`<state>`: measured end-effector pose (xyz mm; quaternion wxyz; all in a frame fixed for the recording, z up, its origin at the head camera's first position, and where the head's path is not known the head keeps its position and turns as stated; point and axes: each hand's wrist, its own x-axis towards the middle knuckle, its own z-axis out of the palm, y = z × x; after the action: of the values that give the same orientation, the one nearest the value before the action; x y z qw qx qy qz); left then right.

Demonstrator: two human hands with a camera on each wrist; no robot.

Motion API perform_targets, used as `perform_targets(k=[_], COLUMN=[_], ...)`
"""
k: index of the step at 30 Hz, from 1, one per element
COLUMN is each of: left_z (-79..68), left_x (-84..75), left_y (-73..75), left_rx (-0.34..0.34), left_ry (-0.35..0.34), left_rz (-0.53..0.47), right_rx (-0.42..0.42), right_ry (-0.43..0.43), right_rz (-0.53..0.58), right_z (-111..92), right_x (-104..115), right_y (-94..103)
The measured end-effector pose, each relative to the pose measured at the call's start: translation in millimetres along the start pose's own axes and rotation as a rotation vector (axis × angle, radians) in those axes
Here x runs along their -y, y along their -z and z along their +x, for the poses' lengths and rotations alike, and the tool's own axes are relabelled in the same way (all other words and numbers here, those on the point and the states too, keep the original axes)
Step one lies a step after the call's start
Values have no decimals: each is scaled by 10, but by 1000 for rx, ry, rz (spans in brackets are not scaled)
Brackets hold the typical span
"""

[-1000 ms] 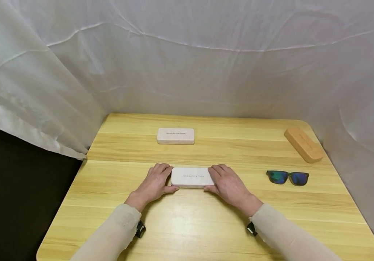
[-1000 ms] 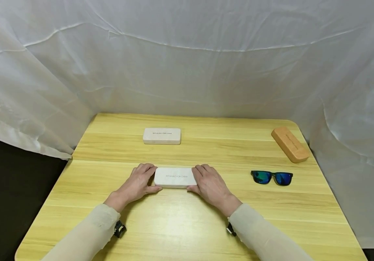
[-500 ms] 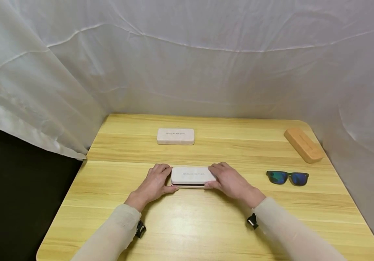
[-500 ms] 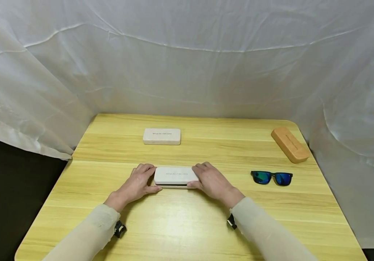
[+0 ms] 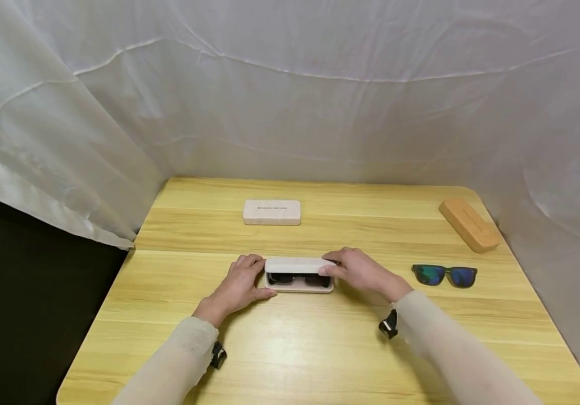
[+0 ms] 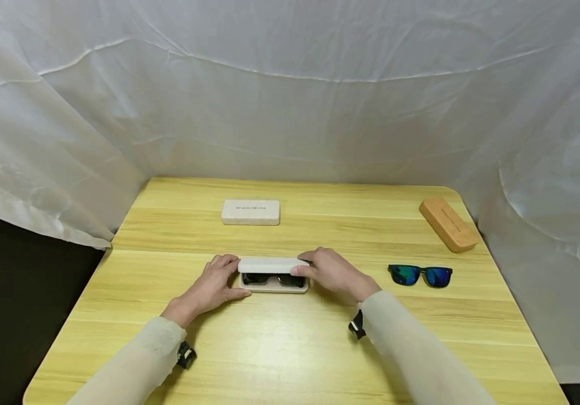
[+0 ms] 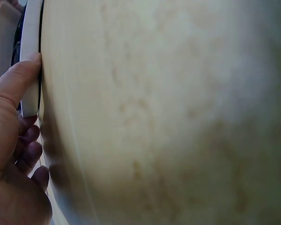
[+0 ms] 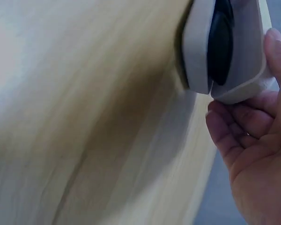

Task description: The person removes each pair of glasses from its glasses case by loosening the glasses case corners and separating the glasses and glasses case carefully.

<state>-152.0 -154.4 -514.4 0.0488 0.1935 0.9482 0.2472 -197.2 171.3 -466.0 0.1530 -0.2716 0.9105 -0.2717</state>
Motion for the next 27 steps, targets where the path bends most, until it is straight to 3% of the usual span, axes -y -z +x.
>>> perform_targets(k=[5,18,27], left_z=[2,-8,-14], left_x=[3,3,-10], left_y=[-11,-28,-20], left_rx=[-6,-6,-6], left_ry=[-4,19,25], left_rz=[-4,8,3], right_rx=[-59,-196,-330], right_ry=[-34,-157,-175], right_rz=[105,200,127], right_z=[93,69,-9], right_x=[-78,-20,42], right_y=[8,-126,-223])
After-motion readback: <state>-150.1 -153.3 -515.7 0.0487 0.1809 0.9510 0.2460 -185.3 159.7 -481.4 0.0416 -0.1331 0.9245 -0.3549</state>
